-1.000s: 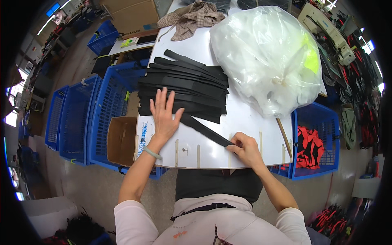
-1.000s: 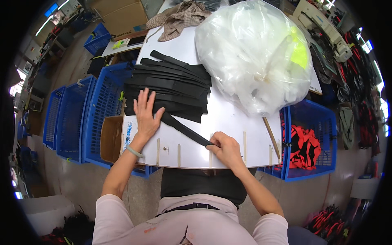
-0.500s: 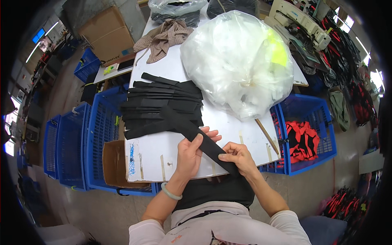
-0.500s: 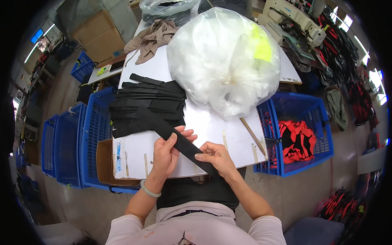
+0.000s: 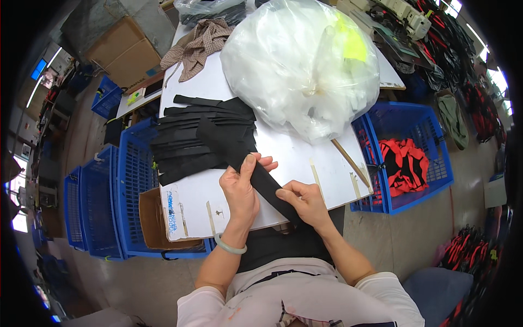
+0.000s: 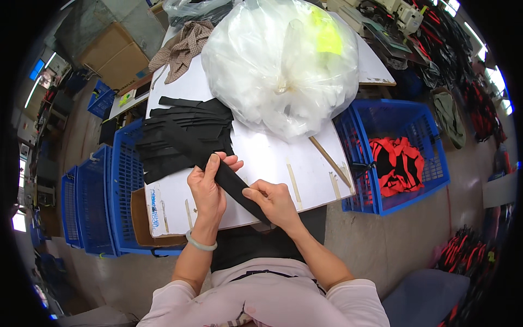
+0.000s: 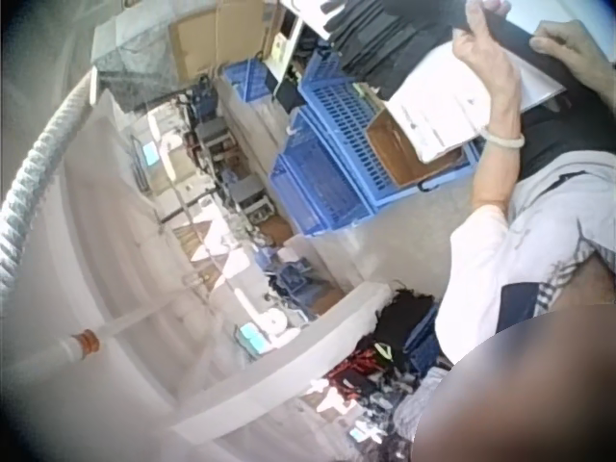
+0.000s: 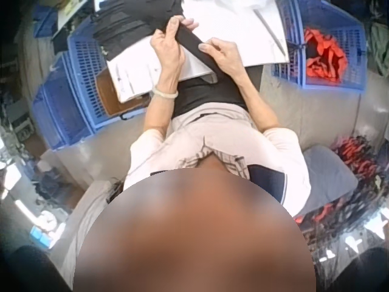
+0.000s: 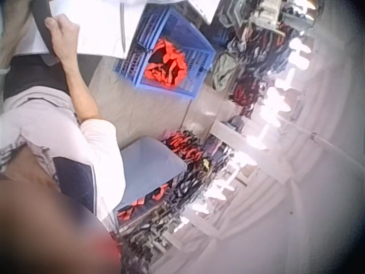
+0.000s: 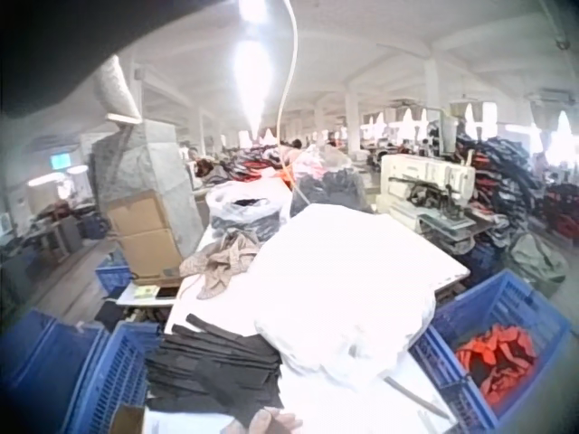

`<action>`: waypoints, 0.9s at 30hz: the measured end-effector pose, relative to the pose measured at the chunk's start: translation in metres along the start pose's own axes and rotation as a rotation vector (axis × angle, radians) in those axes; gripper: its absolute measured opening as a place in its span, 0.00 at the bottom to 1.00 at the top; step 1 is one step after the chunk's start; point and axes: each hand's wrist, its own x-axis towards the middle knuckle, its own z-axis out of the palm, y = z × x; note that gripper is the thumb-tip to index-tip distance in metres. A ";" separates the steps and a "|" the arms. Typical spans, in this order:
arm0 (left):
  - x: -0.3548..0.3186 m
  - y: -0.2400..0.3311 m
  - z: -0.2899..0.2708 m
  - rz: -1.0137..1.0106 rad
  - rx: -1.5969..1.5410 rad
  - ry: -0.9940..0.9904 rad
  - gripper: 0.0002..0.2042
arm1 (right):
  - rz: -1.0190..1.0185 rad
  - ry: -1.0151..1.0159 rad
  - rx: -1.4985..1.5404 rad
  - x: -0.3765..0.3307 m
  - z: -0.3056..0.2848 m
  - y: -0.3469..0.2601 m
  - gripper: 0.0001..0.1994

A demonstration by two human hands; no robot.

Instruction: Folding black fabric straps and applying white adhesive labels or tape to them at a workbench.

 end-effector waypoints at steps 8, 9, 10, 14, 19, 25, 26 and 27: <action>-0.002 -0.015 0.011 -0.048 -0.166 0.125 0.13 | -0.184 0.303 -0.056 0.006 0.020 0.024 0.07; 0.000 -0.014 0.012 -0.027 -0.162 0.154 0.13 | -0.157 0.256 0.012 0.006 0.020 0.025 0.07; 0.001 -0.015 0.014 0.003 -0.133 0.155 0.14 | -0.040 0.200 0.147 0.006 0.017 0.026 0.07; 0.004 -0.016 0.025 0.062 -0.003 0.212 0.14 | 0.153 0.105 0.423 0.015 0.006 0.023 0.05; 0.004 -0.018 0.015 -0.075 -0.142 0.113 0.13 | -0.072 0.191 0.080 0.016 0.018 0.028 0.07; 0.024 -0.020 0.008 -0.223 -0.294 0.201 0.14 | -0.378 0.347 -0.299 0.019 0.016 0.022 0.13; 0.026 -0.019 0.009 -0.257 -0.382 0.196 0.15 | -0.451 0.357 -0.334 0.019 0.013 0.016 0.14; 0.027 -0.020 0.009 -0.258 -0.384 0.189 0.15 | -0.454 0.363 -0.338 0.019 0.009 0.015 0.14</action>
